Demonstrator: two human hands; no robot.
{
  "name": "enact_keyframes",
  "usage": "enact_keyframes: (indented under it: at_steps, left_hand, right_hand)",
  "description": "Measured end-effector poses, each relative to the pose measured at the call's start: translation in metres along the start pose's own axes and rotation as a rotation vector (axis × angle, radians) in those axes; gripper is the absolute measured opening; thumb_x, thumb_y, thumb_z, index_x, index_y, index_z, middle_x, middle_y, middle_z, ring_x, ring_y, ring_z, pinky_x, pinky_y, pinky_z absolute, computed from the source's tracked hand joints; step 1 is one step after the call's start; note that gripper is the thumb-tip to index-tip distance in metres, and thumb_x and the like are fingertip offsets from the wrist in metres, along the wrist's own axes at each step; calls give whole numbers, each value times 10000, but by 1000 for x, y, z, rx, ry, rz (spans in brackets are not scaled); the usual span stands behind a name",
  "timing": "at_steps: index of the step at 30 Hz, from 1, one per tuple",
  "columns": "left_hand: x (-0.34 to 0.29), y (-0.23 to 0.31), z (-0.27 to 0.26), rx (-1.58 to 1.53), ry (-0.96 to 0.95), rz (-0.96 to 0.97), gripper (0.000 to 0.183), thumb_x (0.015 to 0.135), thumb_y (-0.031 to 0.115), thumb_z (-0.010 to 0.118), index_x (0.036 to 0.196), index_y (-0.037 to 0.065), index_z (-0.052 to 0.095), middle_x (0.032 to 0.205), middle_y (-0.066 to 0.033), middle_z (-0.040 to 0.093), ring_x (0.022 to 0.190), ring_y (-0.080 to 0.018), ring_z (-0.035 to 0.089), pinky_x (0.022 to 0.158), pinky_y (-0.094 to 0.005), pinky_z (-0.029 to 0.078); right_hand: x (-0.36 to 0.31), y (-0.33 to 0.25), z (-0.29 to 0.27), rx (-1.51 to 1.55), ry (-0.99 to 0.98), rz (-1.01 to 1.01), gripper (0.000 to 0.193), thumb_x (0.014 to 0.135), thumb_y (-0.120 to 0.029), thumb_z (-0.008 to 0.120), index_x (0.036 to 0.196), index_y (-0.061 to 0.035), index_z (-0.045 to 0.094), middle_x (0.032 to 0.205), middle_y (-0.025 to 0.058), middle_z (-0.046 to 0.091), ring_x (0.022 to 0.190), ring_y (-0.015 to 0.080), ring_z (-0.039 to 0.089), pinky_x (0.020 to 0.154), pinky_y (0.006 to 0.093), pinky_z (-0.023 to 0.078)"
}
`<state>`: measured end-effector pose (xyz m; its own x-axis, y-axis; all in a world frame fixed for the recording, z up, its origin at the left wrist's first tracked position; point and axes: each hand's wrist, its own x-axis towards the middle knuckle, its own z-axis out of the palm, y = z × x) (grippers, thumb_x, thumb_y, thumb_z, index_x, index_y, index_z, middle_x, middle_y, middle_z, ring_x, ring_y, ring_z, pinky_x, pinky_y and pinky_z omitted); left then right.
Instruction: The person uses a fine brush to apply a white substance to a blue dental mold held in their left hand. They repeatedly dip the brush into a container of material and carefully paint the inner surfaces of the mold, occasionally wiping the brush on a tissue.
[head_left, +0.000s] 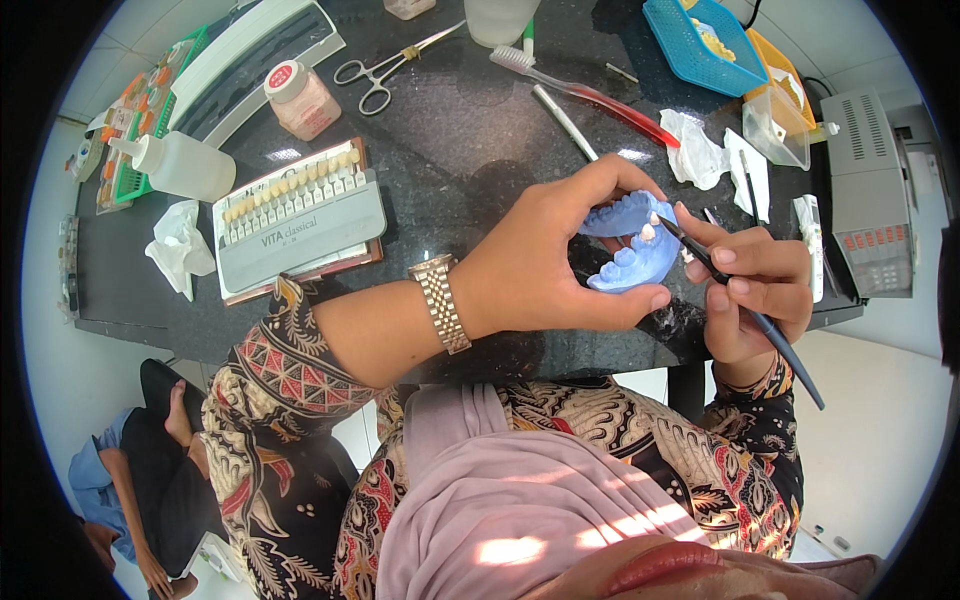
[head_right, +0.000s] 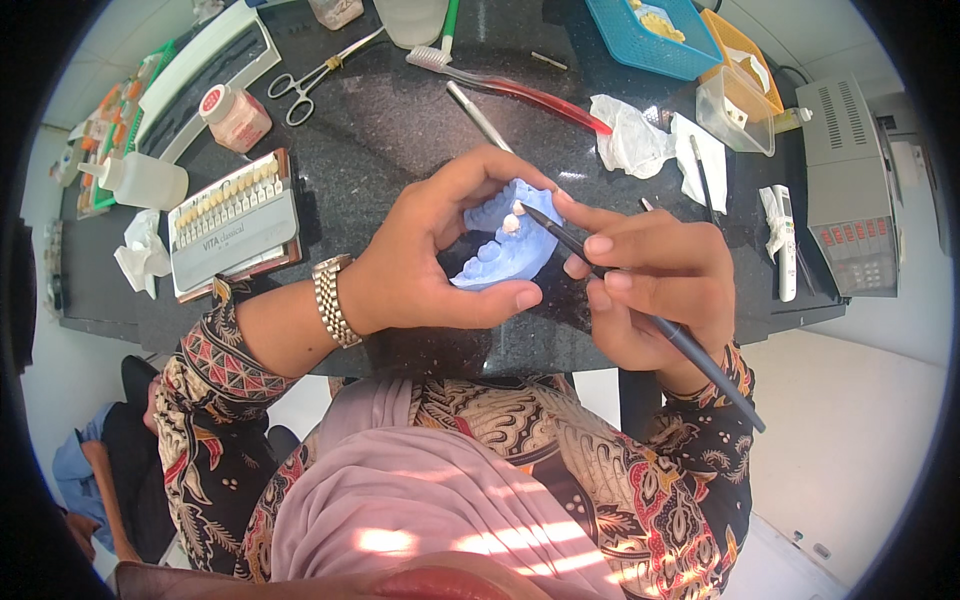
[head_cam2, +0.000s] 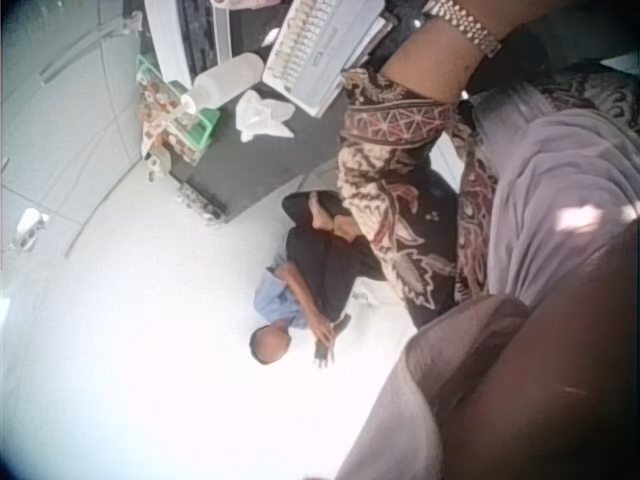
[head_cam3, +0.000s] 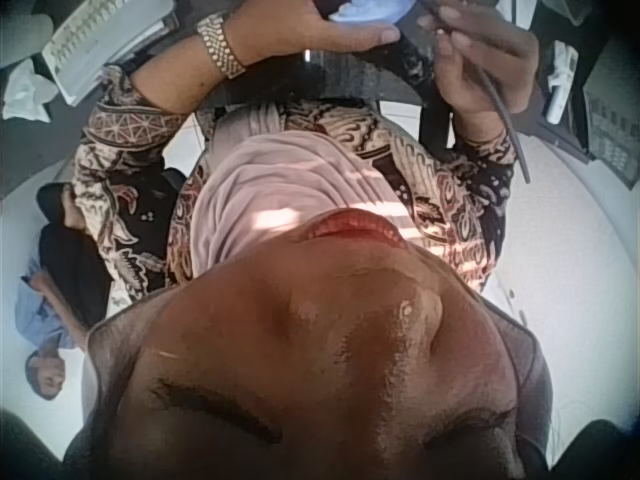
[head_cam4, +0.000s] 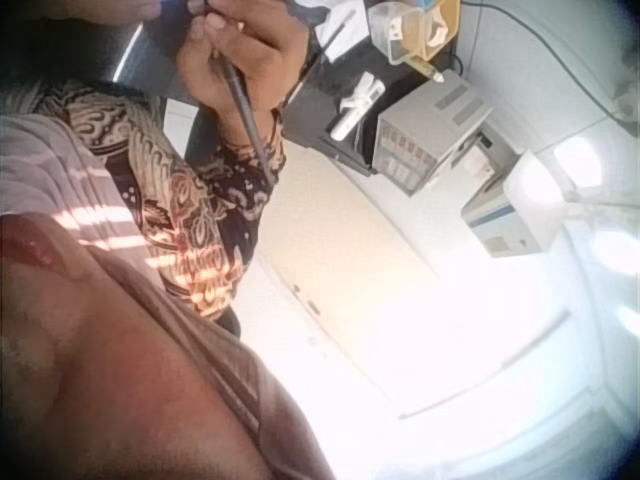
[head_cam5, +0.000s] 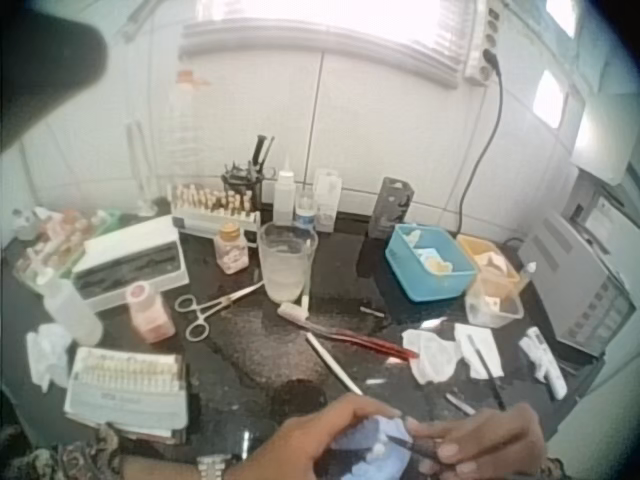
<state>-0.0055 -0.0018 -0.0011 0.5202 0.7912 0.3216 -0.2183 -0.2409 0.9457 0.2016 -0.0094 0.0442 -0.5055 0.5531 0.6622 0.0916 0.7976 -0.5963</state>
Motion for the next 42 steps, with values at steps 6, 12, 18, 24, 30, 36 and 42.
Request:
enact_keyframes:
  at_steps: [6,12,18,24,30,36,42]
  left_hand:
    - [3,-8,8,8,161,140,526,647,256,793,1040,40,518,851,-82,624,772,-144,608,717,-271,480]
    - [2,-5,7,26,151,121,524,644,262,794,1036,47,521,813,-50,607,709,-111,572,640,-249,468]
    - [2,-1,5,132,156,102,547,629,282,790,1052,67,517,822,-45,596,713,-126,572,614,-254,466]
    - [1,4,1,250,126,108,650,625,236,805,1176,85,494,960,-1,528,804,-59,492,657,-203,407]
    - [2,0,2,302,161,158,667,608,258,814,1171,89,500,945,4,524,752,-56,473,617,-200,387]
    - [2,1,2,320,161,173,662,608,258,813,1167,86,502,939,0,525,728,-62,472,599,-203,385]
    - [1,-1,2,312,164,187,663,608,260,812,1166,84,502,932,-1,526,727,-62,477,602,-203,392]
  right_hand:
    - [2,0,1,5,-6,-38,197,793,66,565,931,-49,487,961,150,532,751,235,646,799,503,553]
    - [2,1,1,14,1,-52,204,788,69,557,937,-50,487,960,147,532,734,220,640,817,548,530]
    - [-1,1,1,76,47,-32,202,794,73,546,935,-55,478,967,144,508,744,199,619,826,561,522]
    - [3,-2,1,135,41,-11,166,828,35,560,931,-50,461,955,135,465,713,186,597,836,573,515]
    - [2,-3,1,132,42,5,153,839,6,570,924,-50,456,949,134,466,704,183,594,840,572,513]
    - [2,-4,2,138,65,14,159,835,22,558,929,-59,458,944,131,465,703,179,593,837,569,516]
    - [4,-4,2,130,66,10,173,825,45,548,929,-62,459,947,127,468,704,178,595,835,565,519]
